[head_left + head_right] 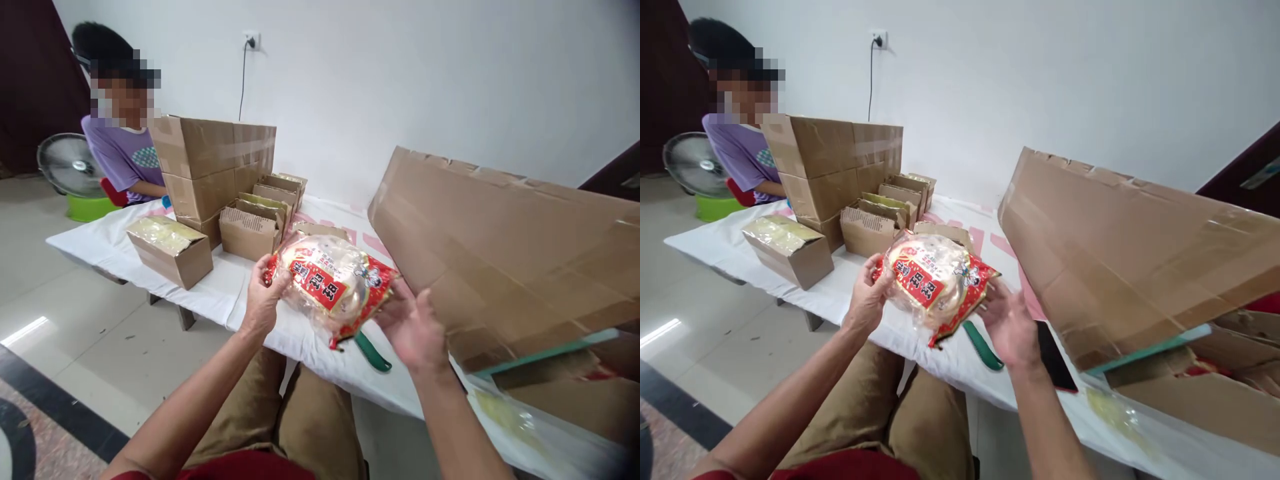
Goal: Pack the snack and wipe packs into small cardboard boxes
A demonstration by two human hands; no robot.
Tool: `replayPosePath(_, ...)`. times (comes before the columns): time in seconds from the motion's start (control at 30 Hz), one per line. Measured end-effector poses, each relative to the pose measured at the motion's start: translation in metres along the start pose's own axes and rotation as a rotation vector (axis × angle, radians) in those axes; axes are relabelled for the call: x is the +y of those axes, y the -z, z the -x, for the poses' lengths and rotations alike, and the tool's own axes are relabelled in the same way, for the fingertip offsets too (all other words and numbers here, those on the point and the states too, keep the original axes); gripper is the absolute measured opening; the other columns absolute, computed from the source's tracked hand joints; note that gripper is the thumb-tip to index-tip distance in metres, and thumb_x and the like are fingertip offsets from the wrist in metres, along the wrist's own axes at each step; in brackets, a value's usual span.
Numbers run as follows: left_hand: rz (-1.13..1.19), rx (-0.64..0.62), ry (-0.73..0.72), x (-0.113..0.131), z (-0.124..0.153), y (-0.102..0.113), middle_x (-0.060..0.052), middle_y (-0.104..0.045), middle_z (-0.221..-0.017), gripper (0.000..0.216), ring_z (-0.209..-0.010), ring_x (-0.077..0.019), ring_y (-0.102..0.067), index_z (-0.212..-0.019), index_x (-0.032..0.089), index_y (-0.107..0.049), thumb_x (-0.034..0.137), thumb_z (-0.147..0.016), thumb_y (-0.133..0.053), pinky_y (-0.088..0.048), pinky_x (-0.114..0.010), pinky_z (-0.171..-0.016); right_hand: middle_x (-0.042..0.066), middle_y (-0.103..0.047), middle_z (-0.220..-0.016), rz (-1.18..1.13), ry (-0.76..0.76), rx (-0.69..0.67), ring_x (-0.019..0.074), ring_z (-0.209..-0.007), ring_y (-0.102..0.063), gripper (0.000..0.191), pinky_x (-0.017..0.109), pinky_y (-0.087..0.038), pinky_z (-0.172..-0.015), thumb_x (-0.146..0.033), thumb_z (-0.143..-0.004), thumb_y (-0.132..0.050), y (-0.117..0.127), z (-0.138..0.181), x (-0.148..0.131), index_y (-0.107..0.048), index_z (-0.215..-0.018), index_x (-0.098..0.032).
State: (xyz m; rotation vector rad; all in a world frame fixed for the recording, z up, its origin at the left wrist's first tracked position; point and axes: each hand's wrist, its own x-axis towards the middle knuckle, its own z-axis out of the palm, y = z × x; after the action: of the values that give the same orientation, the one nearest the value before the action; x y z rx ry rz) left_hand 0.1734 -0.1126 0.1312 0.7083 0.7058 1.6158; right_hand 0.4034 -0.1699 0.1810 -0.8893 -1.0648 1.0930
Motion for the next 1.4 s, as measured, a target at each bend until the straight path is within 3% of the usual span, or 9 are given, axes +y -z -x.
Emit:
replayPosePath(0.07,-0.093,0.032,-0.172,0.002,-0.002,0.0,-0.01,-0.064,-0.139,0.082,-0.122,-0.0226,-0.066,-0.136,0.025,-0.05,0.043,-0.068,-0.091,-0.054,-0.032,-0.104,0.01,-0.077,-0.125,0.058,-0.026,-0.039,0.0334,-0.12,-0.071,0.07,0.051,-0.06,-0.1,-0.076,-0.069,-0.082,-0.008,0.011,0.013,-0.071,-0.119,-0.028)
replayPosePath(0.2,-0.189,-0.096,-0.271,0.008,-0.003,0.0,-0.012,-0.057,-0.149,0.071,-0.128,-0.0252,-0.064,-0.146,0.028,-0.042,0.047,-0.084,-0.073,-0.058,-0.035,-0.1,0.006,-0.078,-0.117,0.137,0.098,0.158,0.0259,-0.106,-0.075,0.063,0.042,-0.064,-0.09,-0.047,-0.067,-0.094,-0.028,0.006,0.024,-0.065,-0.119,-0.026)
replayPosePath(0.33,-0.193,-0.272,-0.311,0.038,-0.015,-0.006,-0.009,-0.061,-0.145,0.077,-0.12,-0.024,-0.068,-0.15,0.033,-0.04,0.045,-0.083,-0.076,-0.061,-0.033,-0.09,0.003,-0.078,-0.115,0.082,0.322,0.181,0.0225,-0.1,-0.076,0.063,0.036,-0.065,-0.083,-0.039,-0.068,-0.092,-0.035,-0.015,-0.007,-0.062,-0.123,-0.029)
replayPosePath(0.43,-0.142,-0.389,-0.341,0.067,-0.029,-0.019,-0.007,-0.067,-0.137,0.073,-0.117,-0.0227,-0.069,-0.141,0.03,-0.053,0.043,-0.076,-0.086,-0.06,-0.032,-0.094,0.0,-0.077,-0.116,0.086,0.482,0.154,0.0211,-0.104,-0.075,0.061,0.036,-0.064,-0.087,-0.031,-0.065,-0.092,-0.038,-0.027,-0.039,-0.063,-0.119,-0.031)
replayPosePath(0.53,-0.137,-0.474,-0.4,0.087,-0.039,-0.032,-0.004,-0.071,-0.126,0.063,-0.112,-0.0203,-0.07,-0.129,0.028,-0.062,0.043,-0.074,-0.09,-0.059,-0.032,-0.095,0.0,-0.077,-0.112,0.085,0.521,0.105,0.0201,-0.102,-0.074,0.054,0.035,-0.063,-0.089,-0.028,-0.064,-0.092,-0.042,-0.034,-0.058,-0.066,-0.111,-0.028)
replayPosePath(0.77,-0.128,-0.537,-0.456,0.102,-0.053,-0.046,-0.003,-0.071,-0.116,0.061,-0.11,-0.0212,-0.071,-0.127,0.028,-0.063,0.044,-0.074,-0.091,-0.06,-0.033,-0.091,-0.002,-0.076,-0.107,0.108,0.615,0.098,0.0182,-0.099,-0.073,0.046,0.032,-0.062,-0.088,-0.027,-0.067,-0.093,-0.048,-0.039,-0.067,-0.067,-0.105,-0.028)
replayPosePath(1.0,-0.163,-0.538,-0.448,0.108,-0.064,-0.044,-0.003,-0.073,-0.116,0.061,-0.115,-0.0233,-0.07,-0.123,0.025,-0.066,0.042,-0.071,-0.094,-0.058,-0.035,-0.096,0.0,-0.075,-0.105,0.123,0.643,0.139,0.0181,-0.096,-0.073,0.042,0.031,-0.061,-0.083,-0.024,-0.068,-0.091,-0.048,-0.051,-0.07,-0.067,-0.102,-0.024)
replayPosePath(1.2,-0.333,-0.405,-0.329,0.085,-0.06,-0.003,-0.009,-0.074,-0.121,0.061,-0.11,-0.0223,-0.07,-0.121,0.019,-0.068,0.046,-0.072,-0.091,-0.057,-0.036,-0.098,-0.002,-0.075,-0.099,0.202,0.578,0.192,0.017,-0.089,-0.073,0.035,0.031,-0.061,-0.083,-0.027,-0.069,-0.088,-0.048,-0.049,-0.037,-0.066,-0.097,-0.025)
replayPosePath(1.4,-0.447,-0.096,-0.123,0.045,-0.041,0.094,-0.013,-0.07,-0.131,0.067,-0.109,-0.0249,-0.069,-0.123,0.019,-0.067,0.052,-0.069,-0.088,-0.058,-0.037,-0.091,0.001,-0.076,-0.093,0.488,0.471,0.14,0.0195,-0.079,-0.071,0.027,0.035,-0.062,-0.074,-0.031,-0.083,-0.079,-0.085,-0.016,0.054,-0.068,-0.107,-0.027)
